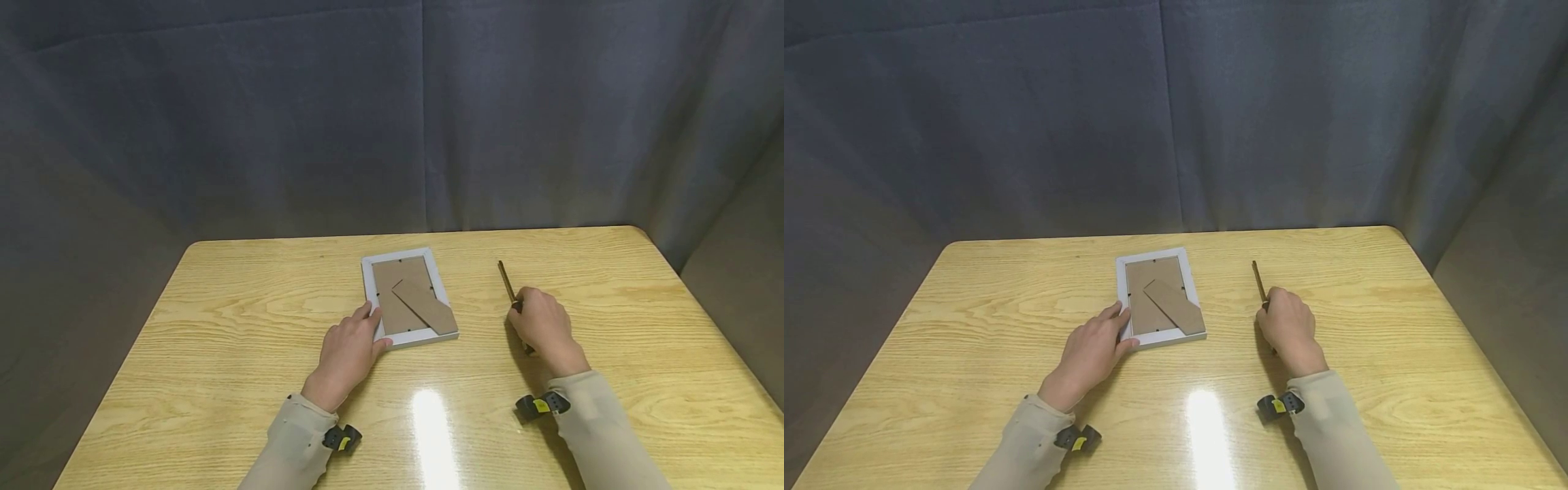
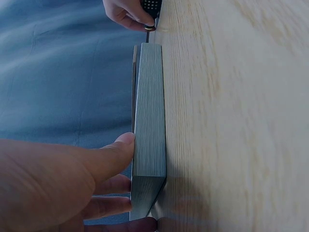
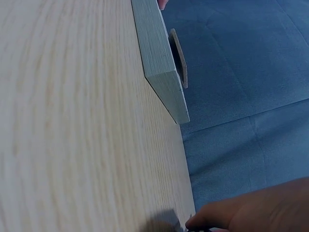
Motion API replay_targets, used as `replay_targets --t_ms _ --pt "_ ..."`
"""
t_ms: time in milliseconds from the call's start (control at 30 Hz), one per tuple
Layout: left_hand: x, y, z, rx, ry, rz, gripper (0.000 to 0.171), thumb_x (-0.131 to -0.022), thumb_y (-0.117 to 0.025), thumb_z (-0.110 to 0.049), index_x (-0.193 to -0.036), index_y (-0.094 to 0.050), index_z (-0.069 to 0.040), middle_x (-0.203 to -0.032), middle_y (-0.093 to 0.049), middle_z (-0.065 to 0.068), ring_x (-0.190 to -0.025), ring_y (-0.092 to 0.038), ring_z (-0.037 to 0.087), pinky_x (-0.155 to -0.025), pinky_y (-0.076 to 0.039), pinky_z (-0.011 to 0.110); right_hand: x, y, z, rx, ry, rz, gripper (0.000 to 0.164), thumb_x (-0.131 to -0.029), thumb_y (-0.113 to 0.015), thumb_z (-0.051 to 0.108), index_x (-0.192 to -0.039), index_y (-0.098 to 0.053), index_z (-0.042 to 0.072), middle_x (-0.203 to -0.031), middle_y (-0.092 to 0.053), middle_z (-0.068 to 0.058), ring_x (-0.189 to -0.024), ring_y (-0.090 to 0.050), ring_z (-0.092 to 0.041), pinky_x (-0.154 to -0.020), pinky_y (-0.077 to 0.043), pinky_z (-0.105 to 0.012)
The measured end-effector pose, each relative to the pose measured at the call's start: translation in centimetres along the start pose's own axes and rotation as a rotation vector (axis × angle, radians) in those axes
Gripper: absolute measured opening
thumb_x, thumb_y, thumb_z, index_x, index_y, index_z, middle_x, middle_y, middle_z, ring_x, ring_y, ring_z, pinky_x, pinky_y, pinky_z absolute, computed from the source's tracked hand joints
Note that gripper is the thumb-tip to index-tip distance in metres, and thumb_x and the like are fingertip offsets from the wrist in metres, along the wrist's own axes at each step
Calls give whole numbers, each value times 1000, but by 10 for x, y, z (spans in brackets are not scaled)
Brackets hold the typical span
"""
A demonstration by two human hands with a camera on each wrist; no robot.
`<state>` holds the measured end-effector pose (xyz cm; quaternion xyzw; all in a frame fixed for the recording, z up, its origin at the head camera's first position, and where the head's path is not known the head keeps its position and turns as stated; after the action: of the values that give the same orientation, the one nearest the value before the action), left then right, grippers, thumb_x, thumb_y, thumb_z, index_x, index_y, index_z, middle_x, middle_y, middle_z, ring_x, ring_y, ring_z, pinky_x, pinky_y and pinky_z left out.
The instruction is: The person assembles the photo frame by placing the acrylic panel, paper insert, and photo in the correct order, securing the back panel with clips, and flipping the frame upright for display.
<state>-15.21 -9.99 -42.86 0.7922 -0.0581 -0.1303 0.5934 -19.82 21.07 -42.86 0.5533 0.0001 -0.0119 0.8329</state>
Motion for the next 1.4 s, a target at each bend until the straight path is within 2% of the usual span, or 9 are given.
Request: replay_targets --t_ms 233,433,667,733,833,900,1033,1233,1400 --pt "0 0 0 2 5 12 61 -84 -62 -42 -132 -57 -5 -139 -48 20 -104 -60 39 -80 -50 50 0 1 0 5 -7 19 33 -85 -56 20 -107 -61 -3 -94 -65 -20 -68 -56 -27 -52 -45 -39" --pt "0 1 1 4 3 22 61 -85 -62 -42 -132 -56 -5 -140 -48 20 -106 -59 39 -81 -49 51 1 4 1 7 -12 30 39 -89 -55 27 -110 -61 -4 -92 -66 -20 -64 -55 -25 -48 -43 -36" --pt "0 0 1 5 1 19 60 -85 -62 -42 -132 -57 -5 -140 -48 20 -107 -59 38 -81 -49 50 1 9 2 28 -33 -29 49 -92 -50 38 -118 -61 -2 -98 -67 -22 -61 -56 -23 -44 -42 -35" --pt "0 1 1 5 2 19 60 -85 -62 -42 -132 -57 -5 -140 -48 19 -107 -59 38 -80 -49 50 2 10 3 24 -27 -48 50 -93 -49 40 -119 -60 -1 -92 -67 -20 -59 -54 -23 -43 -41 -35" --pt "0 1 1 12 6 21 60 -85 -63 -42 -132 -56 -5 -140 -48 19 -107 -59 37 -80 -49 50 4 12 11 3 6 -89 48 -92 -51 40 -118 -61 1 -78 -66 -13 -54 -51 -20 -41 -39 -34" --pt "-1 1 1 27 13 21 60 -84 -64 -41 -133 -56 -5 -140 -48 18 -107 -59 37 -81 -49 50 5 12 19 -23 47 -118 47 -91 -53 39 -116 -62 0 -75 -65 -10 -55 -52 -20 -43 -41 -36" --pt "-1 0 3 55 27 11 61 -84 -65 -41 -133 -56 -6 -140 -48 17 -109 -58 36 -84 -48 50 9 7 36 -82 144 -157 43 -90 -56 35 -111 -64 -1 -88 -65 -15 -70 -59 -25 -57 -47 -41" --pt "-2 -1 5 68 30 -22 63 -81 -68 -42 -130 -57 -4 -138 -50 16 -108 -59 35 -84 -48 48 14 -10 58 -144 216 -86 42 -90 -57 34 -113 -65 0 -96 -64 -17 -83 -61 -28 -68 -49 -44" --pt "-2 -1 5 49 31 -49 72 -79 -70 -43 -130 -54 5 -135 -52 18 -105 -59 35 -81 -51 46 20 -24 70 -167 239 -30 47 -89 -59 35 -120 -63 -1 -99 -64 -16 -86 -61 -27 -71 -50 -44"
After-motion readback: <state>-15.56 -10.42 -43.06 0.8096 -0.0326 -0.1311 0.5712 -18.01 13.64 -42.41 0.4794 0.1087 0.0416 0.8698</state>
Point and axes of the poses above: each hand's wrist, its own x-axis away from the middle knuckle, its own y-axis out of the back of the hand, z = x × y, the point moved 1 cm from there along -x, towards the middle knuckle
